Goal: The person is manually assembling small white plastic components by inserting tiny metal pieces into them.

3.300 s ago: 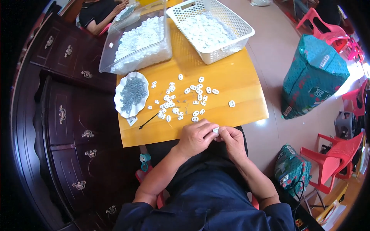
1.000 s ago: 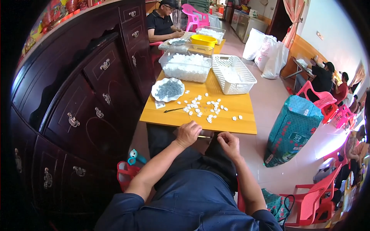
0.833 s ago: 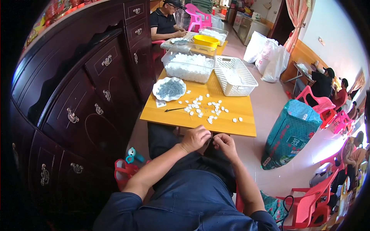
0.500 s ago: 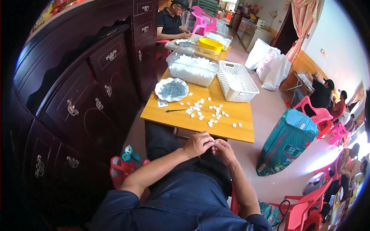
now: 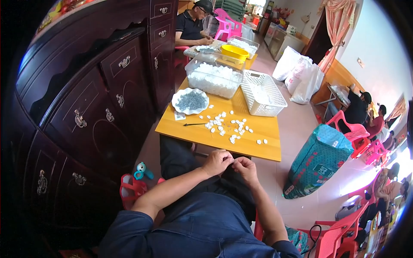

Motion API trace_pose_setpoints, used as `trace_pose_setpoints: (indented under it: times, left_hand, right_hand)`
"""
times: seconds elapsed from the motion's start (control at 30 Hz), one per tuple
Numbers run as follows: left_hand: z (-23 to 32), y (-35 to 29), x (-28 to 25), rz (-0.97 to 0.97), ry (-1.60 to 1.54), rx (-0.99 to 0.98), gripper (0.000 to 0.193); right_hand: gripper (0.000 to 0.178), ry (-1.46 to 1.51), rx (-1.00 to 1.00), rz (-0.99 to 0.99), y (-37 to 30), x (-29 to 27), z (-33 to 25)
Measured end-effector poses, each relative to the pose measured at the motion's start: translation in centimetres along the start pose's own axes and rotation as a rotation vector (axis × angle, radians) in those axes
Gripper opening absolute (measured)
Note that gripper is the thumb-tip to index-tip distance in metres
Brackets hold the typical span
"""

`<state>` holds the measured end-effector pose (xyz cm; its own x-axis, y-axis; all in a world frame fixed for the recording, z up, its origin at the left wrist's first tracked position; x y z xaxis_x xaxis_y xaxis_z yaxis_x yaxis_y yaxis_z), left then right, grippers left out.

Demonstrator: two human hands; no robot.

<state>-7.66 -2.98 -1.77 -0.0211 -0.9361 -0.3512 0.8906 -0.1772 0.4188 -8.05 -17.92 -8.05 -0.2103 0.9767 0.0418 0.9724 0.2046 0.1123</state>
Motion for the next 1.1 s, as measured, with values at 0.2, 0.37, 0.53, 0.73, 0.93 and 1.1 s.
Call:
trace_pose_setpoints:
  times: [0.2,0.37,0.53,0.73,0.93,1.1]
  left_hand:
    - [-3.1,0.3,1.1,-0.045,-0.132,-0.169,0.012]
    - [-3.3,0.3,0.1,-0.038,-0.184,-0.224,0.013]
    - [-3.2,0.7,0.1,-0.029,-0.210,-0.230,0.013]
    - [-3.5,1.0,-0.8,-0.017,-0.210,-0.231,0.015]
    - [-3.6,1.4,-1.7,0.032,-0.204,-0.206,0.013]
    - [-4.0,1.4,-2.6,0.097,-0.160,-0.184,0.014]
  right_hand:
    - [0.014,-0.186,-0.128,0.054,0.1,-0.5,-1.1]
    - [0.015,-0.699,-0.327,0.247,0.3,-2.0,-7.7]
    - [0.011,-0.906,-0.465,0.172,5.3,-2.4,-10.8]
    - [0.012,-1.068,-0.543,0.202,11.1,-1.9,-9.9]
    - [0.014,-1.024,-0.545,0.231,11.1,-3.3,-7.5]
    - [0.015,-0.802,-0.469,0.368,8.3,-5.0,-7.4]
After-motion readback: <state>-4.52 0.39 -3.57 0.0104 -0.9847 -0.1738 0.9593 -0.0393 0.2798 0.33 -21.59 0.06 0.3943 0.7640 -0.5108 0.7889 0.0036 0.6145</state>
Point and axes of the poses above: each hand's wrist, its own y-axis towards the middle knuckle, its own x-axis out of the palm, z = x × y, the point moved 10 cm from there along y, towards the middle knuckle, and after that the axes turned 9 degrees about -x, right-handed, at the moved point
